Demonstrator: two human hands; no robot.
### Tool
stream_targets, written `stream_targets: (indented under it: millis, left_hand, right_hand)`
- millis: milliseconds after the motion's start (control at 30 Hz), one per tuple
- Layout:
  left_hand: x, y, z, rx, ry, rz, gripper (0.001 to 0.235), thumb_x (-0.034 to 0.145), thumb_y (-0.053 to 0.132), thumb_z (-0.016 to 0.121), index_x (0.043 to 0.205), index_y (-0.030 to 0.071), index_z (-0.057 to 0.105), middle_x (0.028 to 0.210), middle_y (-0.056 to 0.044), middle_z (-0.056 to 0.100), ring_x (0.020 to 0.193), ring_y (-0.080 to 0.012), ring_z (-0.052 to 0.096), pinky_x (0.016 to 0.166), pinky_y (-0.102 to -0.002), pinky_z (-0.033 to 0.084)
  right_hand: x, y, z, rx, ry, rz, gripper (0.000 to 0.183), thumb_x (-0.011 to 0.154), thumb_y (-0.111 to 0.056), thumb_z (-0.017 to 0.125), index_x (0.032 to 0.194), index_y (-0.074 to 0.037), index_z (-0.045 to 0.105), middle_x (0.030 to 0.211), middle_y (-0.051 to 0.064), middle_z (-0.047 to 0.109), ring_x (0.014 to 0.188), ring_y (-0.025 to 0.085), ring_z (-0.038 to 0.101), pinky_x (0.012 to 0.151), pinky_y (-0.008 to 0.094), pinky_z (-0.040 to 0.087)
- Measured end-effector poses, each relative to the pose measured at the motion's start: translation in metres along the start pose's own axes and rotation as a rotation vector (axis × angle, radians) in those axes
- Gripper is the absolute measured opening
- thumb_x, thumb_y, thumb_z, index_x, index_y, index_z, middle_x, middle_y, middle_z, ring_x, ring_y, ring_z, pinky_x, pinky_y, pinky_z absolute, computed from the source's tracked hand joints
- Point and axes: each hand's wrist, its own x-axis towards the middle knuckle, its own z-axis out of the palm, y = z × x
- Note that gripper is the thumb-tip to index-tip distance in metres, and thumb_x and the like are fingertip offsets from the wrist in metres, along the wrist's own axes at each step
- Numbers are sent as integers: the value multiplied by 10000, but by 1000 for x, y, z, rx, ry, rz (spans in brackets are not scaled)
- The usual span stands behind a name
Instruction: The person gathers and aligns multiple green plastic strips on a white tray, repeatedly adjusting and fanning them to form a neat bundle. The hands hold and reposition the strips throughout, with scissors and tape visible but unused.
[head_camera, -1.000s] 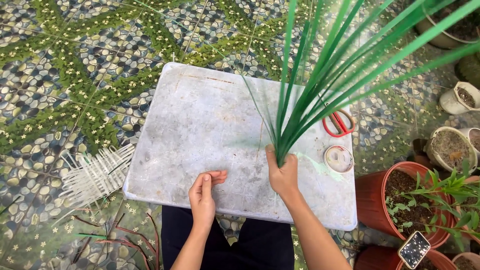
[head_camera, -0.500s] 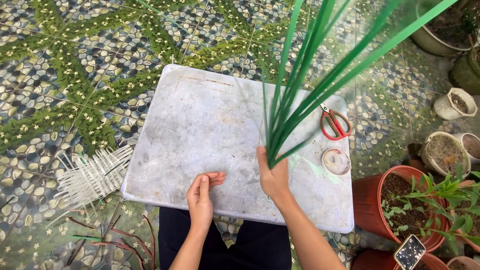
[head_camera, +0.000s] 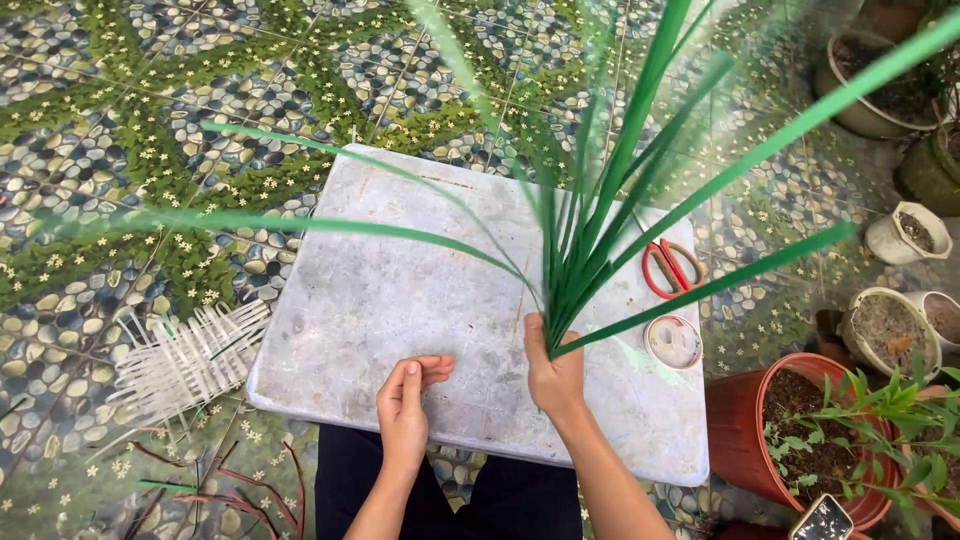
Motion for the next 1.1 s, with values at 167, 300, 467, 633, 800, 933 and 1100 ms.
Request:
stream_targets:
  millis: [167, 300, 467, 633, 800, 933, 1100]
  left_hand:
    - [0, 0, 0, -3, 14, -24, 351, 1002, 202, 412, 932, -14, 680, 930, -177, 752, 879, -271, 740, 784, -329, 607]
    - [-1, 1, 0, 9, 13, -22, 350, 1003, 203, 409, 943, -5, 683, 940, -167, 756, 889, -266, 741, 786, -330, 606]
    - [-1, -1, 0, 1, 5, -24, 350, 1006, 198, 408, 937, -12, 679, 943, -178, 753, 886, -273, 741, 790, -330, 605]
    - [-1, -6, -1, 5, -2, -22, 342, 1010, 183, 401, 944, -16, 672, 959, -183, 748, 883, -269, 734, 800, -335, 601]
    - [0, -11, -1, -5, 16, -10, 350, 1011, 211, 408, 940, -20, 661, 946, -199, 747, 879, -276, 735, 785, -330, 592]
    - [-1, -8, 0, 1, 23, -36, 347, 1011, 198, 400, 948, -14, 667, 957, -190, 746, 887, -272, 729, 802, -335, 594]
    - [-1, -7, -2, 31, -2, -9, 345, 1012, 201, 400, 953, -6, 670, 960, -181, 751, 893, -265, 736, 788, -330, 600]
  right_hand:
    - [-1, -6, 2, -44, -49, -19, 492, 1009, -333, 453, 554, -165, 370, 481, -62, 275, 423, 93, 267, 432, 297, 178]
    - [2, -16, 2, 33, 2, -33, 384, 1005, -266, 483, 682, -170, 300, 662, -61, 256, 606, 90, 268, 567, 293, 216]
    - [4, -10, -1, -47, -20, -32, 415, 1010, -314, 453, 657, -167, 289, 625, -61, 255, 574, 93, 279, 546, 297, 208]
    - [2, 4, 5, -43, -78, 16, 553, 1000, -258, 487, 536, -154, 205, 460, -45, 169, 429, 90, 154, 457, 316, 110]
    - [3, 7, 12, -90, -151, -7, 363, 1011, -295, 458, 689, -134, 509, 547, -73, 274, 523, 89, 275, 507, 301, 240]
    - [9, -1, 7, 58, -15, 64, 476, 1008, -382, 447, 605, -172, 304, 542, -66, 282, 497, 84, 282, 491, 273, 187]
    - [11, 0, 3, 212, -12, 82, 418, 1009, -329, 458, 655, -157, 317, 538, -53, 253, 455, 77, 255, 437, 274, 169]
